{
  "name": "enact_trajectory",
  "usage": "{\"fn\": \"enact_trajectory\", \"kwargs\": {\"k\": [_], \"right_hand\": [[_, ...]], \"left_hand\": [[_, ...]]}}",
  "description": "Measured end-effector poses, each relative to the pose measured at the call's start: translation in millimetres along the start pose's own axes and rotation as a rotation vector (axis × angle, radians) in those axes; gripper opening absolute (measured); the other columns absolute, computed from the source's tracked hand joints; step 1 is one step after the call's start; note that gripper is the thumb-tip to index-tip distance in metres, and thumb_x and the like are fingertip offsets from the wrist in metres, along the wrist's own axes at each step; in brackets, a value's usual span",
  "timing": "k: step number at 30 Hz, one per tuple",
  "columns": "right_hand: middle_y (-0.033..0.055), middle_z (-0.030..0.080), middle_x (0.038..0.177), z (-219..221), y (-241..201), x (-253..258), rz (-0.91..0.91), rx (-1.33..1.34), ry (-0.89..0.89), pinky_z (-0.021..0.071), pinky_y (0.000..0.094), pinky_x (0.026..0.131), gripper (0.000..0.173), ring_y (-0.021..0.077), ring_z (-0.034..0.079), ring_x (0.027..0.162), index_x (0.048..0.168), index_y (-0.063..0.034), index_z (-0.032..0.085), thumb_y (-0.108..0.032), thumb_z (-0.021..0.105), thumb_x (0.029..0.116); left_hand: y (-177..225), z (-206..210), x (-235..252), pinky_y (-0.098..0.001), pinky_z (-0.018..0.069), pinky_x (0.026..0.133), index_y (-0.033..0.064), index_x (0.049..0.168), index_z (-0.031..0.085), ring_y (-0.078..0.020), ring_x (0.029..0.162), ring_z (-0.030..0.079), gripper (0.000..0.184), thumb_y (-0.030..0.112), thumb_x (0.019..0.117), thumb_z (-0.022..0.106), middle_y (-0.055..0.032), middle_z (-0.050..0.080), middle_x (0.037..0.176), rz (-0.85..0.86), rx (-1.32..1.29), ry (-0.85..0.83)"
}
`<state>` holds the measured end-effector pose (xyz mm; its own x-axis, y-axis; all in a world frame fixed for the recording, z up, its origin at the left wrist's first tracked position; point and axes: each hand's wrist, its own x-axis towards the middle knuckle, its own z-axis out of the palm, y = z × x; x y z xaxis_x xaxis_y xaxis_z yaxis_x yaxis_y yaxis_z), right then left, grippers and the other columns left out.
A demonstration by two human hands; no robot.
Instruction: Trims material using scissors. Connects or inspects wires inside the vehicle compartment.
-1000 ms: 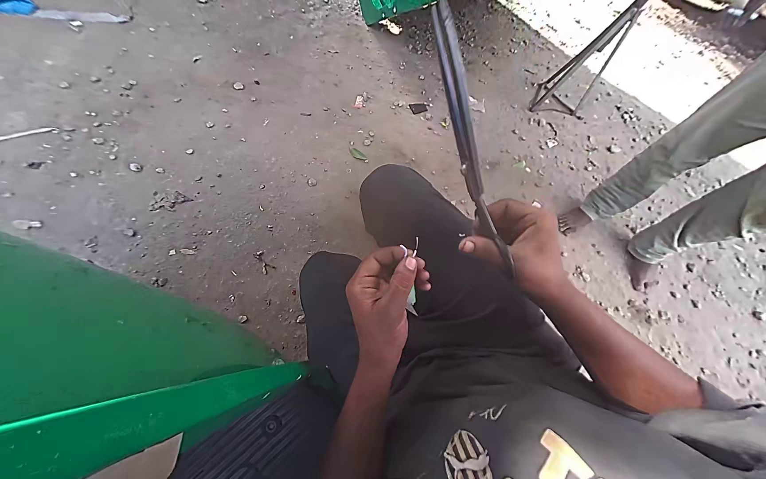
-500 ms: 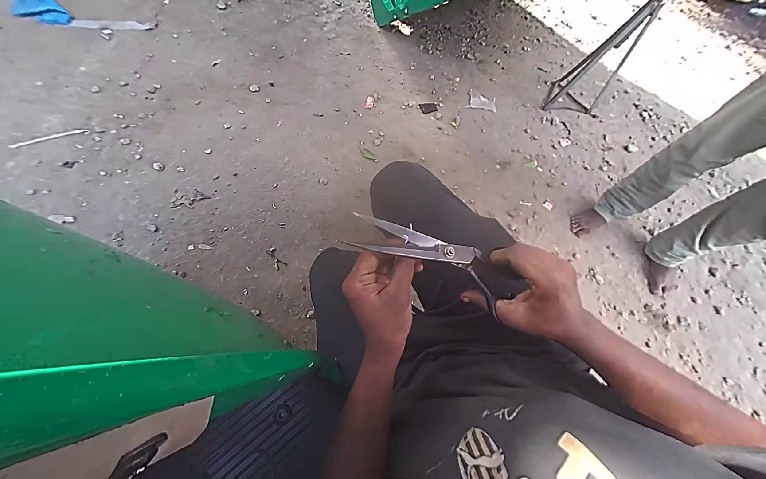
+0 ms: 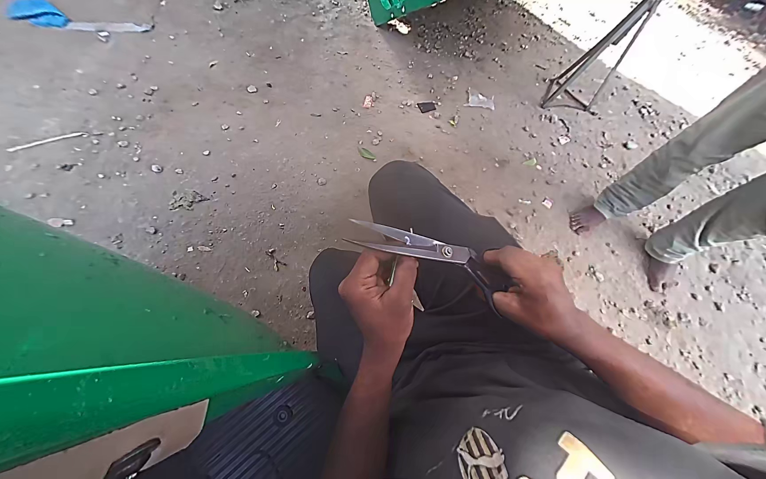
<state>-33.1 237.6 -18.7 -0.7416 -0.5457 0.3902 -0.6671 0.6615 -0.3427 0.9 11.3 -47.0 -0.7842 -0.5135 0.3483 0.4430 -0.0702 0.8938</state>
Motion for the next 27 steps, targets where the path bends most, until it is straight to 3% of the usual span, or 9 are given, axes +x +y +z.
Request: {"fn": "enact_trajectory", "kwargs": {"k": [8,19,24,27], "right_hand": [[0.0103,0.069,0.092,0.5,-3.8,2.7,0.011,-0.017,-0.086,0.0592,0.0373,0.075,0.022,0.0224,0.069,0.084,0.107,-0.0012,0.068,-0.013,0.065,0.0889],[0.0114,0.067,0.090,0.5,-5.9,5.5,0.023,-0.043,-0.126,0.0585,0.0395,0.073,0.022,0.0250,0.069,0.083,0.105,-0.0005,0.066,-0.010,0.063,0.0855],[0.0095,0.067,0.089,-0.1,-3.9,6.7,0.025,-0.024,-0.125,0.0585,0.0385,0.070,0.022,0.0226,0.068,0.080,0.103,-0.0020,0.066,-0.008,0.065,0.0826],[0.0052,0.068,0.092,0.2,-3.4,7.7,0.130,0.078,-0.137,0.0585,0.0353,0.072,0.026,0.0154,0.067,0.081,0.105,-0.0057,0.068,-0.014,0.074,0.0813]], "left_hand": [[-1.4,-5.0,2.6,-0.0374,0.0645,0.060,0.0009,0.095,0.071,-0.0192,0.066,0.071,0.007,0.001,0.0890,0.068,-0.0073,0.073,0.081,0.060,0.121,-0.016],[1.5,-5.4,5.4,-0.0369,0.0642,0.058,0.0021,0.095,0.071,-0.0182,0.065,0.071,0.007,0.002,0.0883,0.069,-0.0059,0.073,0.083,0.096,0.175,-0.021],[1.6,-5.3,6.2,-0.0371,0.0643,0.058,0.0023,0.094,0.071,-0.0185,0.064,0.071,0.006,0.002,0.0879,0.069,-0.0057,0.072,0.081,0.094,0.174,-0.023],[-0.2,-6.3,6.2,-0.0369,0.0640,0.058,0.0025,0.095,0.071,-0.0186,0.063,0.071,0.007,0.001,0.0885,0.069,-0.0059,0.072,0.080,0.079,0.162,-0.032]]}}
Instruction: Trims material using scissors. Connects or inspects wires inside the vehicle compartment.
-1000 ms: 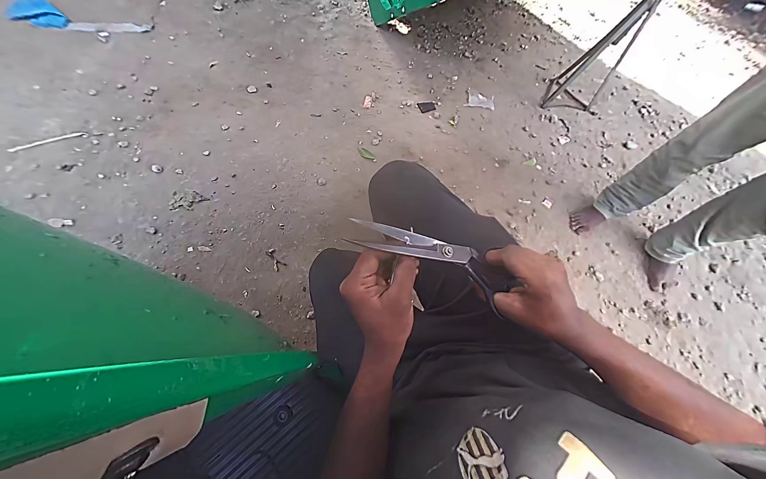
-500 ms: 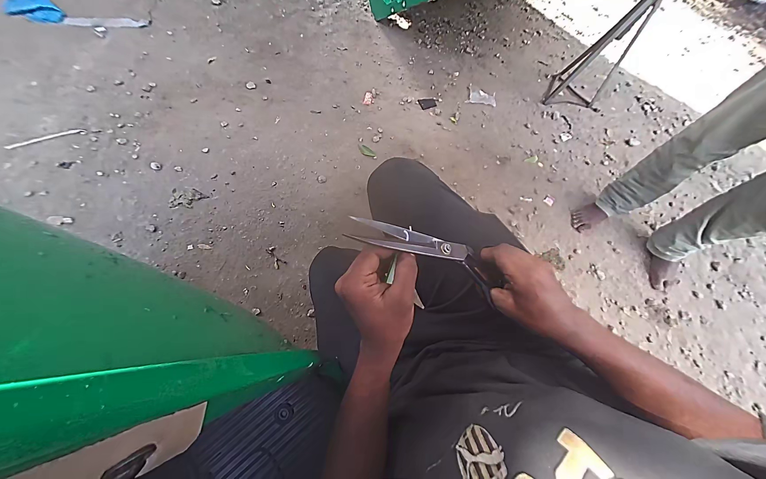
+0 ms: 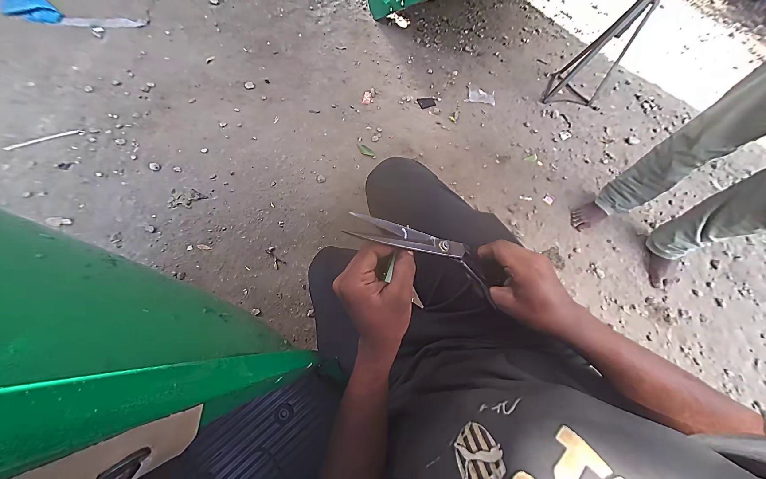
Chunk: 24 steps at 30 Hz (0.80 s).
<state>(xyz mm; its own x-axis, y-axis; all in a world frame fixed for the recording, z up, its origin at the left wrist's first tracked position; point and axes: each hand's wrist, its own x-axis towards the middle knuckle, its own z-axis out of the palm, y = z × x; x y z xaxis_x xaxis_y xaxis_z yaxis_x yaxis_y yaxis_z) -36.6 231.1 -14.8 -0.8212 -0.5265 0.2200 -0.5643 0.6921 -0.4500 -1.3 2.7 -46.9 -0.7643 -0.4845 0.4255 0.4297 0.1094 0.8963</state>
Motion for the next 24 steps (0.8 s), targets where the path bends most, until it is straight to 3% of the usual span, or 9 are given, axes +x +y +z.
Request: {"fn": "enact_trajectory", "kwargs": {"k": [2,4,7,13,19,24], "right_hand": [[-0.0039,0.067,0.089,-2,1,0,0.122,0.144,-0.015,0.0573,0.0264,0.069,0.030,0.0046,0.064,0.076,0.105,-0.0127,0.067,-0.031,0.080,0.0851],[-0.0063,0.067,0.081,-8,4,3,0.235,0.381,0.003,0.0558,0.0235,0.059,0.037,0.0037,0.063,0.067,0.104,-0.0158,0.065,-0.041,0.084,0.0837],[0.0028,0.066,0.078,-21,4,16,0.257,0.718,0.066,0.0518,0.0253,0.053,0.035,0.0127,0.061,0.062,0.102,-0.0094,0.064,-0.027,0.087,0.0812],[0.0148,0.073,0.098,-23,-25,46,0.043,0.992,0.021,0.0554,0.0283,0.057,0.029,0.0182,0.067,0.071,0.107,-0.0002,0.063,-0.002,0.079,0.0831],[0.0127,0.073,0.089,-8,-33,57,0.025,0.988,-0.062,0.0575,0.0285,0.058,0.026,0.0176,0.068,0.069,0.101,0.0004,0.065,0.003,0.081,0.0800],[0.0139,0.073,0.083,-4,-28,56,0.064,1.031,0.018,0.0550,0.0275,0.052,0.024,0.0172,0.066,0.062,0.099,0.0017,0.064,0.001,0.081,0.0823]], "left_hand": [[-1,-1,-1,-0.0374,0.0643,0.058,0.0016,0.097,0.071,-0.0196,0.064,0.070,0.007,0.003,0.0908,0.070,-0.0069,0.072,0.082,-0.018,-0.010,-0.012],[-2,-1,-3,-0.0382,0.0645,0.058,0.0008,0.099,0.072,-0.0208,0.064,0.071,0.009,0.005,0.0918,0.069,-0.0082,0.072,0.082,-0.053,-0.023,-0.018],[0,0,-6,-0.0391,0.0654,0.059,0.0005,0.099,0.072,-0.0224,0.065,0.072,0.009,0.006,0.0924,0.069,-0.0098,0.073,0.083,-0.110,-0.049,-0.057],[7,5,-14,-0.0381,0.0659,0.060,0.0015,0.100,0.073,-0.0209,0.067,0.072,0.009,0.006,0.0927,0.070,-0.0081,0.074,0.085,-0.125,-0.040,-0.180],[13,12,-19,-0.0346,0.0649,0.059,0.0011,0.096,0.074,-0.0172,0.065,0.071,0.007,0.006,0.0909,0.071,-0.0060,0.073,0.082,-0.117,-0.043,-0.214],[11,11,-21,-0.0378,0.0658,0.059,0.0017,0.096,0.073,-0.0201,0.065,0.072,0.007,0.007,0.0915,0.070,-0.0073,0.073,0.083,-0.179,-0.063,-0.219]]}}
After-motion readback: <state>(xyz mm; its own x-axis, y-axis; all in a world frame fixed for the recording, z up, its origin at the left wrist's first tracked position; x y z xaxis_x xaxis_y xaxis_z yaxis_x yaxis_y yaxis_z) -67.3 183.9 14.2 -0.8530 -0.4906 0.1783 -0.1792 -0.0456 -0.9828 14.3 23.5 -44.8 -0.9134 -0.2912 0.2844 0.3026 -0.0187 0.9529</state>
